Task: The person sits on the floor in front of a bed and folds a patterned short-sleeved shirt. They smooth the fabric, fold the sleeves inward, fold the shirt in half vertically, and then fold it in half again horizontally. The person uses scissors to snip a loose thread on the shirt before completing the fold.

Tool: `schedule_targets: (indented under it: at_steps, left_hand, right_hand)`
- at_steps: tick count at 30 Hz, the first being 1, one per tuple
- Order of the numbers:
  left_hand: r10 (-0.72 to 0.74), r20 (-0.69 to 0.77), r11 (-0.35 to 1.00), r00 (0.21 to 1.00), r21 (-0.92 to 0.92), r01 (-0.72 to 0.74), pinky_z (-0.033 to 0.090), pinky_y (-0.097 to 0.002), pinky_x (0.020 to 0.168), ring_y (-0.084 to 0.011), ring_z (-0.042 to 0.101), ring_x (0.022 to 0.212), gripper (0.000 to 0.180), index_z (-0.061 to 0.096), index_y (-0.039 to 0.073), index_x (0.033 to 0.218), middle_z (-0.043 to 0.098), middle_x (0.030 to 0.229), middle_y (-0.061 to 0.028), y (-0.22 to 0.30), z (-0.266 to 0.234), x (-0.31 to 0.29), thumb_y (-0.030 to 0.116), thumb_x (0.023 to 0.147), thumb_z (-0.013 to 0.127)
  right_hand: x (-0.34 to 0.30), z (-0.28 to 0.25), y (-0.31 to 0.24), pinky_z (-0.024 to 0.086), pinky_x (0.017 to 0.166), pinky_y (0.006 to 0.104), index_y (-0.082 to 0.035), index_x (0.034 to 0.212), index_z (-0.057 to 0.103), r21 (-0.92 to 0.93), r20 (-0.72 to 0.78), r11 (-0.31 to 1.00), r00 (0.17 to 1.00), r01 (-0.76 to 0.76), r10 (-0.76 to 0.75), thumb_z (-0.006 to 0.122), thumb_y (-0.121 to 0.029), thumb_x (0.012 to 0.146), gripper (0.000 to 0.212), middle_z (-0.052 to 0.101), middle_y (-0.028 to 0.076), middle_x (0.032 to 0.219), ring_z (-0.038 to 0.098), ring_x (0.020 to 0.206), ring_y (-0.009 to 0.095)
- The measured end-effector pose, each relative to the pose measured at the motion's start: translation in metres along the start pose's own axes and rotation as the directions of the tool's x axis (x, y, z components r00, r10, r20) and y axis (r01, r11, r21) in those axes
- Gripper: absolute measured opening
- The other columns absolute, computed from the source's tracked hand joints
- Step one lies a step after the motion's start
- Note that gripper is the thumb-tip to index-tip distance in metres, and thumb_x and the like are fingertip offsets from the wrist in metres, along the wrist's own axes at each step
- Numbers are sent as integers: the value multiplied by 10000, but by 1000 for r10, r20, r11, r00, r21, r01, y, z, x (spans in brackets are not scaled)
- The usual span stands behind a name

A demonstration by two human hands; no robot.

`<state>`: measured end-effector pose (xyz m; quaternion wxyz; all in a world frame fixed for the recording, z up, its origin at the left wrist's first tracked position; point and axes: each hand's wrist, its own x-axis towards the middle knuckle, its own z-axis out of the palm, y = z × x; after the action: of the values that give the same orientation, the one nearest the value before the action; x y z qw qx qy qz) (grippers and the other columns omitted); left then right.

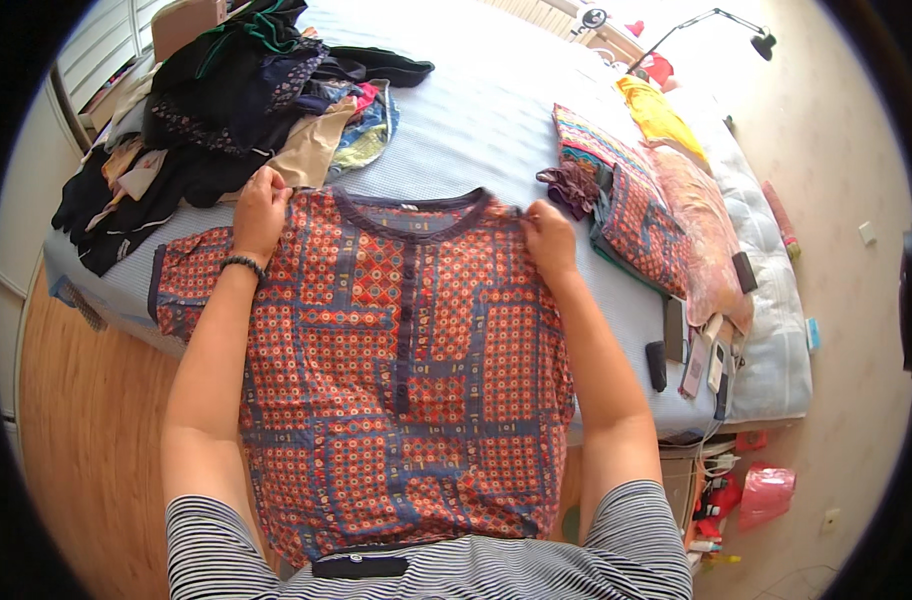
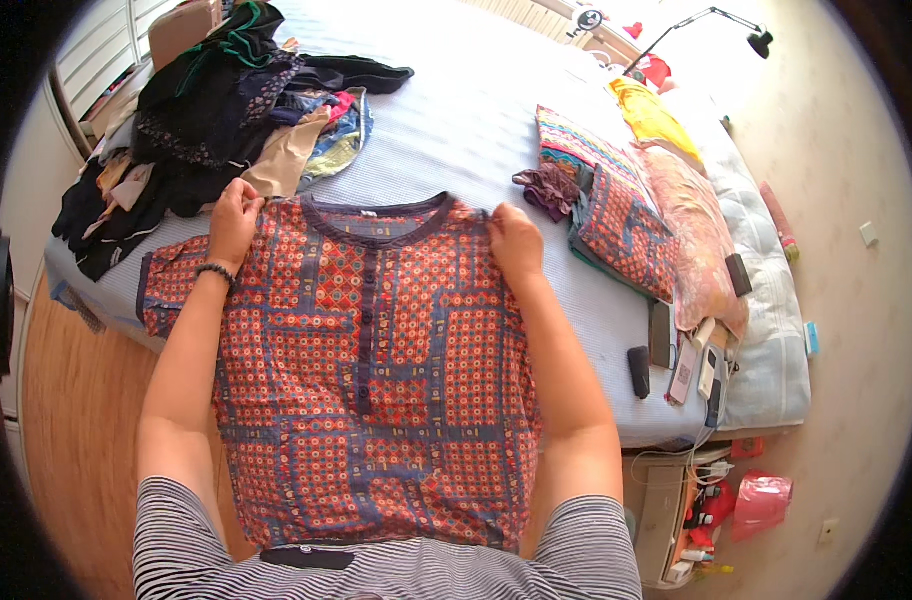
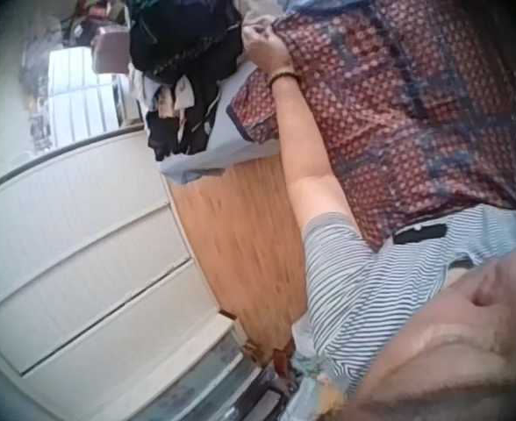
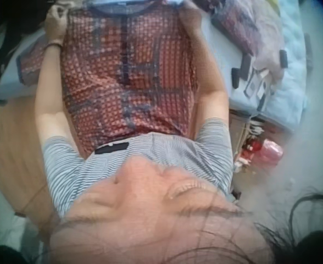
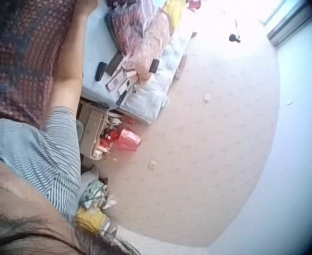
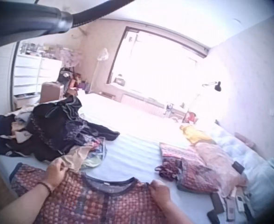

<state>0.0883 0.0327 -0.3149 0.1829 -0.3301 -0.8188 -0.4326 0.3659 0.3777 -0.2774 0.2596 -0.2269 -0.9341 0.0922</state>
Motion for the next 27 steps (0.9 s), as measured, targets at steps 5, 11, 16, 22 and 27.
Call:
schedule_targets:
  at_steps: [5,11,16,22,27]
  left_hand:
    - [-21,132,992,991,130,4,449,-418,872,-327,552,1041,268,535,44,1049,601,1055,-139,-13,-2,-8,52,811,659]
    - [164,335,963,928,149,-225,289,-432,1084,-326,364,1310,479,473,53,1304,440,1384,-136,61,-5,-63,249,886,602]
    - [-2,521,889,854,392,-237,72,-459,1174,-305,154,1443,695,326,96,1464,242,1545,-123,67,11,-95,539,938,426]
    - [37,492,888,870,382,-254,101,-470,1167,-328,176,1433,666,339,94,1455,255,1535,-143,65,10,-98,501,940,453]
    - [32,483,868,875,420,-264,100,-479,1166,-338,164,1435,674,325,95,1463,246,1540,-139,66,13,-99,508,943,442]
  right_hand:
    - [-7,7,35,518,741,349,-28,1081,617,237,205,921,942,-310,265,722,-253,818,362,682,153,859,667,814,259]
    - [-60,-50,126,516,755,325,-28,1090,629,133,378,905,865,-404,330,789,-286,747,459,665,109,914,630,826,192]
    - [-86,-35,91,488,645,370,-19,819,620,116,352,920,882,-374,314,699,-154,696,199,618,135,726,603,703,226]
    - [-95,-80,100,491,668,450,13,839,534,-13,-294,850,814,-527,501,595,-84,680,196,600,200,730,621,702,357]
    - [-133,-73,79,463,880,468,-1,1054,523,-423,-147,794,898,-437,415,645,-76,728,356,584,208,1046,546,1069,403]
